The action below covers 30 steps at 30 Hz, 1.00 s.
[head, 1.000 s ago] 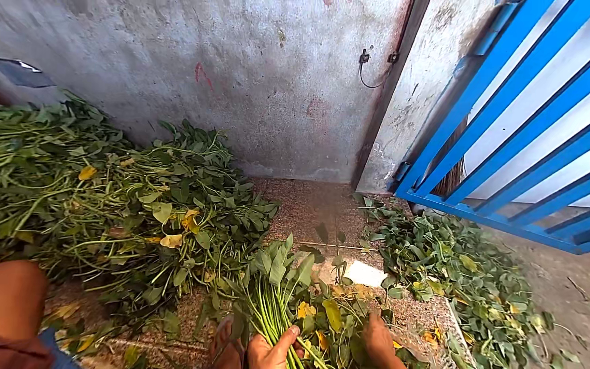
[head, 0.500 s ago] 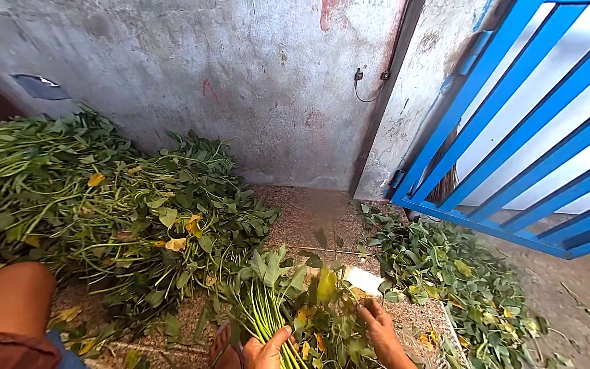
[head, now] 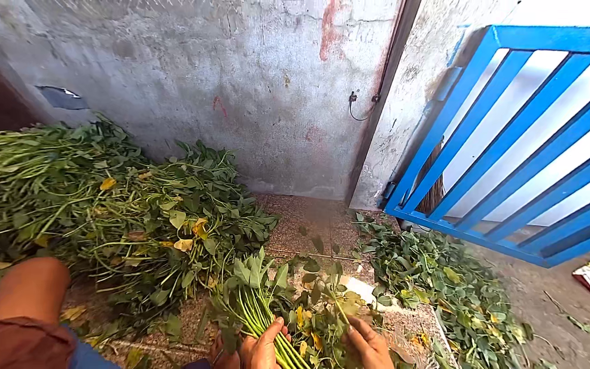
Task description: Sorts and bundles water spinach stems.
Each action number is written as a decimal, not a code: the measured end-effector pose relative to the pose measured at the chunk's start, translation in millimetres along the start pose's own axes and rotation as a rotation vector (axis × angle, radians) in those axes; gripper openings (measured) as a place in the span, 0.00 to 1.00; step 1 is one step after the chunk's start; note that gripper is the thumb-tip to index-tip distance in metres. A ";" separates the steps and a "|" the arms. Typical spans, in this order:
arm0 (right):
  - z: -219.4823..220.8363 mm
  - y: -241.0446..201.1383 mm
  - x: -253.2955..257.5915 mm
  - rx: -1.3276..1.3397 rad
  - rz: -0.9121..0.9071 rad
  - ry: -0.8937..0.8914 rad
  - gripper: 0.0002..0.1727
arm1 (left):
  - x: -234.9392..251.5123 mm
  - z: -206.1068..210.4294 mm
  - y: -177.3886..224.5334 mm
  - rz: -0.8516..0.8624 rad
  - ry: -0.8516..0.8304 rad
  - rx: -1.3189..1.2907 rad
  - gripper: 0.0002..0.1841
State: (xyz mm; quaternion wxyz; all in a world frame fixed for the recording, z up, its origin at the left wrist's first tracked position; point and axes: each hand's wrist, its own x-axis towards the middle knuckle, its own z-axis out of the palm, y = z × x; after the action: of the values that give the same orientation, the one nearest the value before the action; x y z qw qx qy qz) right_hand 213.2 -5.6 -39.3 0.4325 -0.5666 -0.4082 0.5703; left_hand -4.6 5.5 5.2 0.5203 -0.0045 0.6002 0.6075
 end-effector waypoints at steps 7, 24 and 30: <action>41.9 -1.0 -43.6 -0.134 -0.357 -0.141 0.21 | -8.0 -5.5 1.2 -0.042 -0.127 0.031 0.14; 41.4 -3.9 -40.9 -0.816 -0.838 -0.157 0.20 | -10.4 -17.1 18.4 0.202 -0.280 -0.009 0.20; 42.8 -2.6 -33.6 -0.803 -0.651 -0.249 0.19 | -15.5 -16.2 19.3 0.163 -0.325 0.031 0.15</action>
State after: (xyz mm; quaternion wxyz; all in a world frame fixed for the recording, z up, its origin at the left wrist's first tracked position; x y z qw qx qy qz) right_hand 170.0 -35.9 -25.9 0.2844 -0.4595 -0.7975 0.2683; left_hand -19.8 -11.1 24.4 0.5594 0.1506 0.5158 0.6311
